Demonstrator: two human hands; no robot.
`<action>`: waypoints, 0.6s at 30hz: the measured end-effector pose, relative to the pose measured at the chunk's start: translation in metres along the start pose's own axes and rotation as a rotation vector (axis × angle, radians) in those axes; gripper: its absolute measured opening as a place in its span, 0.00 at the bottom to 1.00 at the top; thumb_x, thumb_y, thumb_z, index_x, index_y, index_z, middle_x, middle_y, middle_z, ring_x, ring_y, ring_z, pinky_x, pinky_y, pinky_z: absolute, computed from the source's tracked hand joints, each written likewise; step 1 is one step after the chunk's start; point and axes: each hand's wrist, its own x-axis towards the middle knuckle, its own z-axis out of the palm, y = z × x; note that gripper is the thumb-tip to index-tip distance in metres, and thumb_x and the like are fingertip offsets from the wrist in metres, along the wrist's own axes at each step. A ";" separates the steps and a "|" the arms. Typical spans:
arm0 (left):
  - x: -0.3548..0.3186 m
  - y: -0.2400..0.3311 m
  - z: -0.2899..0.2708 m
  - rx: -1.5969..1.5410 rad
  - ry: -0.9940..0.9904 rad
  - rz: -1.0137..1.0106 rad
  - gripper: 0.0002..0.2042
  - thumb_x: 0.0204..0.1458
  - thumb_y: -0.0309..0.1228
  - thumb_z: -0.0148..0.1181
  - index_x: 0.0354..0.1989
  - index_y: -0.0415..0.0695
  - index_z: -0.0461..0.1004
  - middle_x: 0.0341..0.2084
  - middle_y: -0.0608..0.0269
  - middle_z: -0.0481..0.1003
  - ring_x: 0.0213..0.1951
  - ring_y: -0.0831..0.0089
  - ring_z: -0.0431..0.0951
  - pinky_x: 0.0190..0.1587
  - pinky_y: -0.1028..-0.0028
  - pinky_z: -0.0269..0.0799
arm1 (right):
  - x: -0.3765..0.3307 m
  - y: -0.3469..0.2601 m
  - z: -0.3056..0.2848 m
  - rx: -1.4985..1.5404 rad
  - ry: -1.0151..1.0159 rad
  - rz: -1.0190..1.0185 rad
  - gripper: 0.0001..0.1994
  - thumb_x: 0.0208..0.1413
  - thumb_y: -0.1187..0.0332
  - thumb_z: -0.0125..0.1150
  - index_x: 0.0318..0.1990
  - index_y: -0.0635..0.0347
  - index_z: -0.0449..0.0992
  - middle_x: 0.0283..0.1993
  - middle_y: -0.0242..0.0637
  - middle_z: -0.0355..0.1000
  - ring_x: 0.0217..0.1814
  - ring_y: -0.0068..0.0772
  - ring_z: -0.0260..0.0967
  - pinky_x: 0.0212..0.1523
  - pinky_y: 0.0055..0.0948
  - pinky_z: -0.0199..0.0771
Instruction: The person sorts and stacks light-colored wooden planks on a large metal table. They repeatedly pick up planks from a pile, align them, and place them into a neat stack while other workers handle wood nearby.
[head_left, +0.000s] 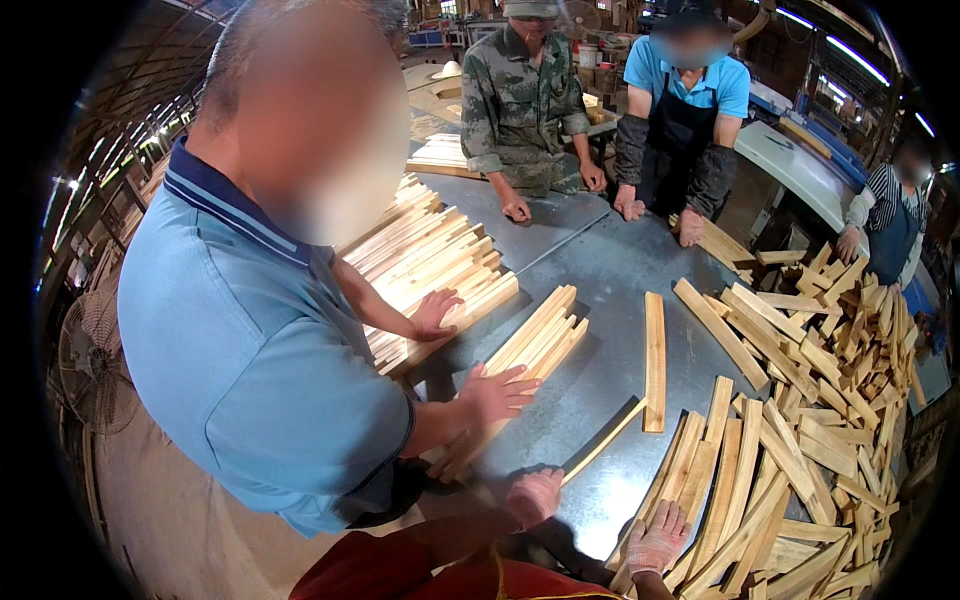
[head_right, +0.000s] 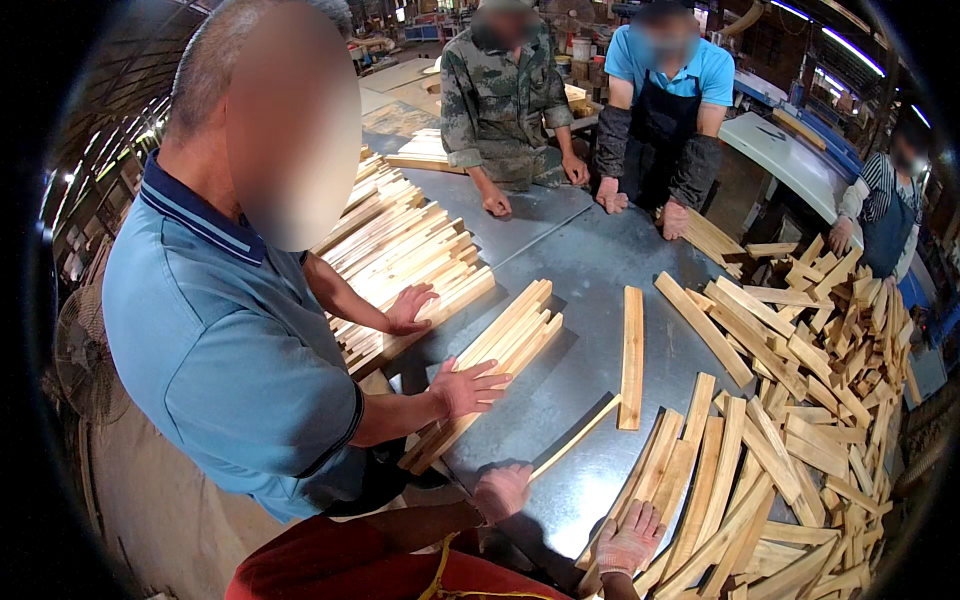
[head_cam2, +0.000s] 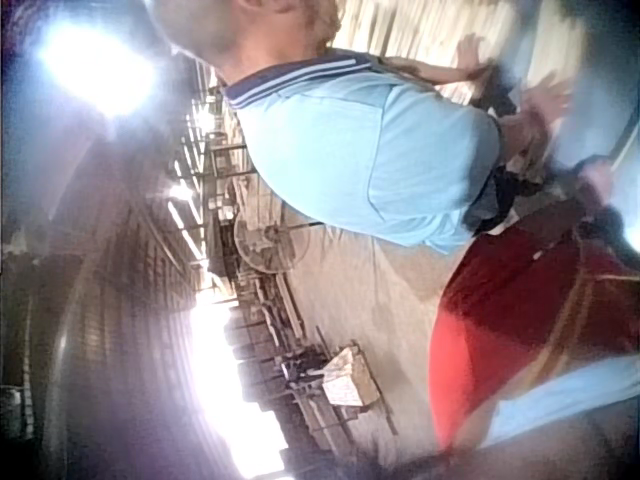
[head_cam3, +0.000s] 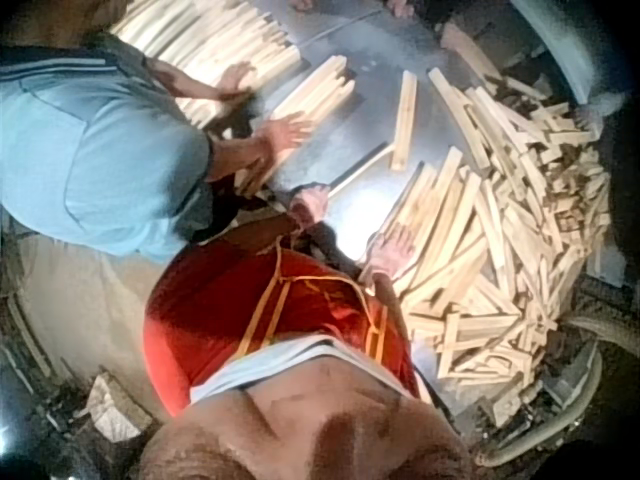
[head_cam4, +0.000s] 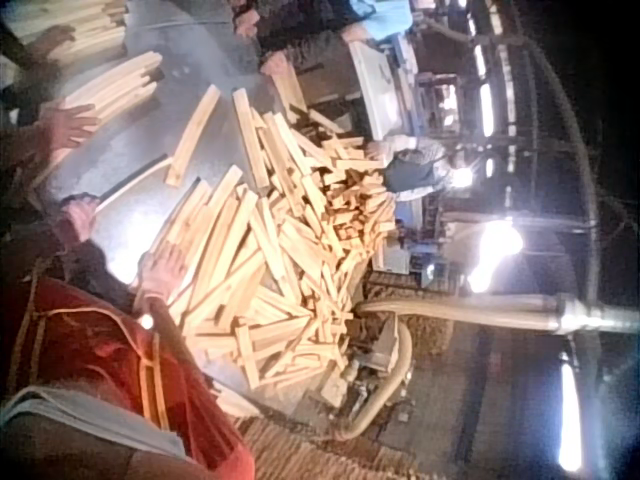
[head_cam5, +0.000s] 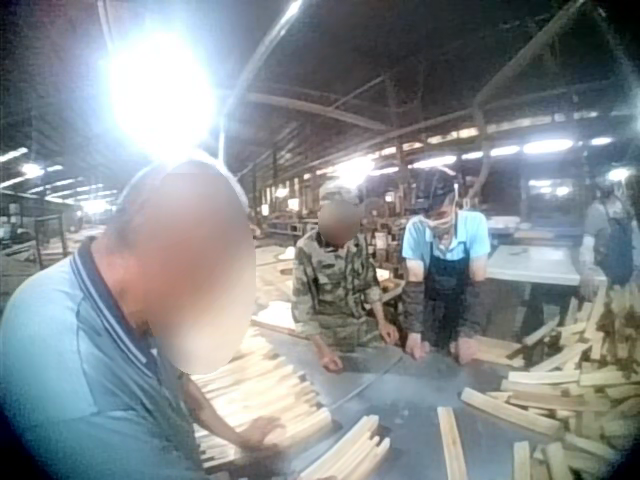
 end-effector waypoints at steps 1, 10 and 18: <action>-0.001 0.000 -0.001 0.002 0.004 0.005 0.16 0.65 0.38 0.51 0.59 0.48 0.72 0.55 0.53 0.77 0.55 0.53 0.81 0.55 0.54 0.78 | 0.000 0.001 0.001 0.003 0.000 0.001 0.38 0.59 0.49 0.55 0.73 0.63 0.64 0.77 0.47 0.60 0.83 0.51 0.46 0.83 0.56 0.34; -0.007 0.002 -0.008 -0.010 0.023 0.014 0.17 0.66 0.36 0.49 0.59 0.47 0.72 0.55 0.52 0.77 0.54 0.51 0.81 0.55 0.53 0.78 | 0.001 0.000 -0.003 0.002 -0.038 0.011 0.39 0.60 0.49 0.54 0.74 0.63 0.63 0.79 0.48 0.57 0.84 0.51 0.44 0.83 0.55 0.33; -0.007 -0.001 0.001 -0.063 0.072 0.036 0.16 0.66 0.34 0.47 0.59 0.46 0.72 0.53 0.51 0.78 0.53 0.50 0.82 0.54 0.54 0.79 | 0.002 -0.004 -0.012 -0.017 -0.083 0.033 0.38 0.61 0.49 0.54 0.75 0.62 0.62 0.79 0.46 0.57 0.85 0.50 0.44 0.83 0.54 0.33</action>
